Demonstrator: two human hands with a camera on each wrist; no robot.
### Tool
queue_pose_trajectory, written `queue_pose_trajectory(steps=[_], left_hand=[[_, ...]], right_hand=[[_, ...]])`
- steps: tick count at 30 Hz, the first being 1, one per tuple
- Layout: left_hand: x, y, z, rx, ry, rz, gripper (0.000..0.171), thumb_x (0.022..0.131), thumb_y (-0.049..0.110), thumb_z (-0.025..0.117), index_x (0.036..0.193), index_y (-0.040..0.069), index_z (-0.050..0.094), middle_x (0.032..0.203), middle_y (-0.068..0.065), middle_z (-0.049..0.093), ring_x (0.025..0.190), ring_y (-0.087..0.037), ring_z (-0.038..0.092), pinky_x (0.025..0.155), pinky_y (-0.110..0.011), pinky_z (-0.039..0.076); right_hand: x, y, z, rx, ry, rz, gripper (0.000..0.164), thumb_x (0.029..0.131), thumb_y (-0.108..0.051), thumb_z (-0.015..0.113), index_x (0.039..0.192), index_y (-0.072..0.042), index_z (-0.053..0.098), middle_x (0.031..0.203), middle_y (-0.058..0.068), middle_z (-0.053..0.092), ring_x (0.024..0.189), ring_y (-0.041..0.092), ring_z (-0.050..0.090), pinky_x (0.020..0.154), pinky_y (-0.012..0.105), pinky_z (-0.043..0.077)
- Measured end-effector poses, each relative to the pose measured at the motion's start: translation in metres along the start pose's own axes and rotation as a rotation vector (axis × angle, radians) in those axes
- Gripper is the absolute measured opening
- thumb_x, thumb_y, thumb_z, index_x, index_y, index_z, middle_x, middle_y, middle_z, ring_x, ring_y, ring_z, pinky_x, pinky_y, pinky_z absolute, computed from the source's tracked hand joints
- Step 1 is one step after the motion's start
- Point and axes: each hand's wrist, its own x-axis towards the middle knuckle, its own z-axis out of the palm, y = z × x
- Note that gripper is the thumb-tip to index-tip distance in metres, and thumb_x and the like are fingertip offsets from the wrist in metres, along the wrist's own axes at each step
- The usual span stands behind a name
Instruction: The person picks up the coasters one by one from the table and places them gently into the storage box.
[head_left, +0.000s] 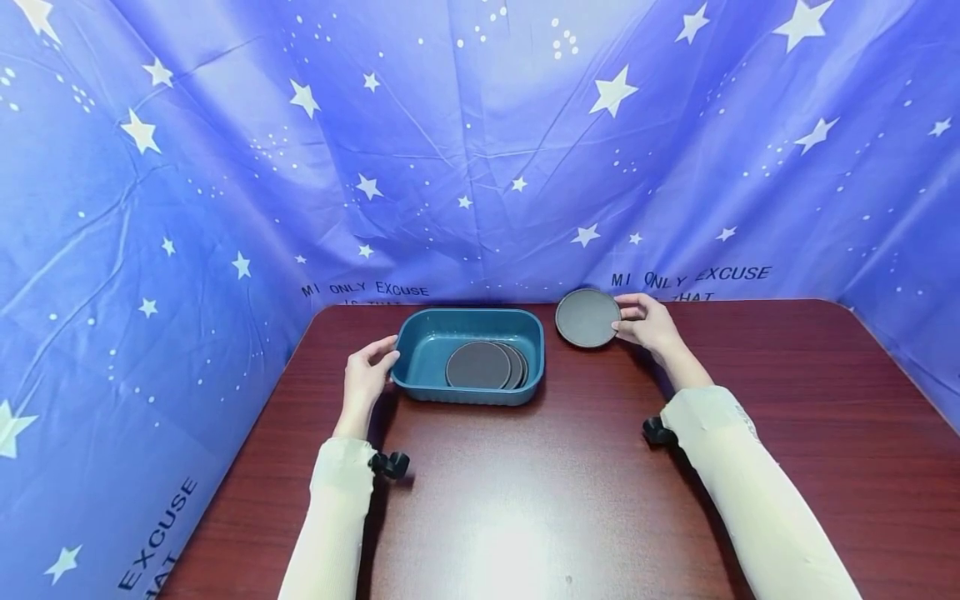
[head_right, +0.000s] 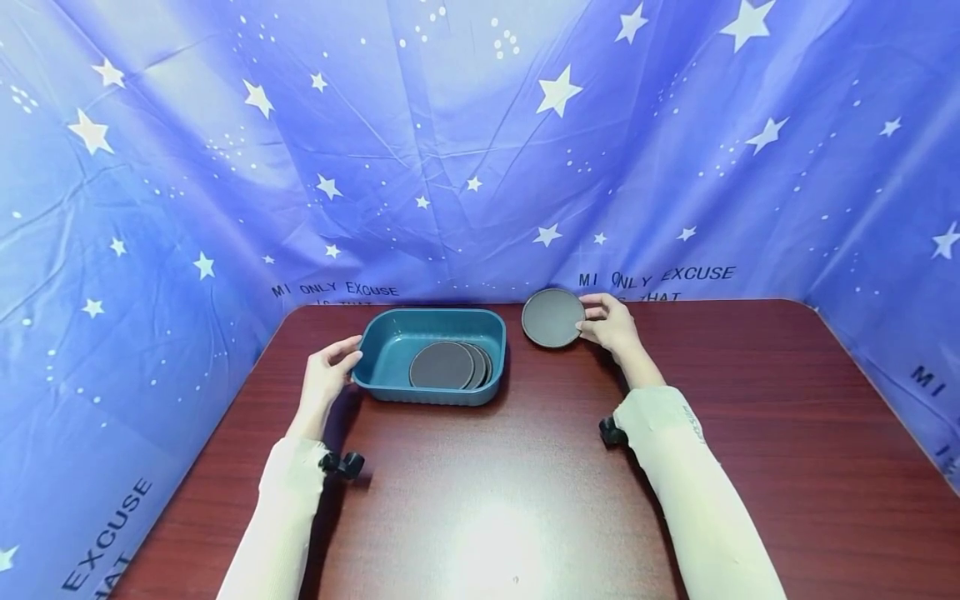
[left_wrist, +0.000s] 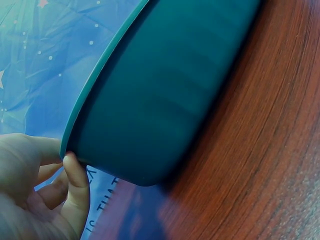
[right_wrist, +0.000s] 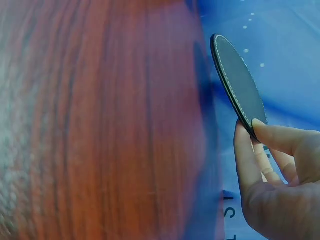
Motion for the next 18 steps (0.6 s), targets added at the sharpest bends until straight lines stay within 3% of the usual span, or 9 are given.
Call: queue_pose_trajectory(steps=[10,18], left_hand=[[0.001,-0.001,0.001,-0.027,0.000,-0.001,0.033,0.095,0.009,0.066,0.128,0.009,0.068,0.120,-0.021,0.067,0.055,-0.001,0.052,0.053,-0.017,0.050],[0.000,-0.001,0.001,-0.017,0.004,-0.004,0.033,0.095,0.009,0.066,0.128,0.009,0.069,0.120,-0.020,0.067,0.055,-0.002,0.053,0.054,-0.019,0.051]], right_hand=[[-0.009,-0.013,-0.001,0.100,-0.016,-0.014,0.054,0.090,0.009,0.064,0.140,0.004,0.044,0.082,-0.016,0.067,0.076,0.000,0.066,0.077,0.020,0.059],[-0.018,-0.022,0.001,0.200,-0.032,-0.005,0.045,0.090,0.010,0.064,0.131,-0.006,0.052,0.082,-0.013,0.068,0.077,0.002,0.067,0.076,0.020,0.059]])
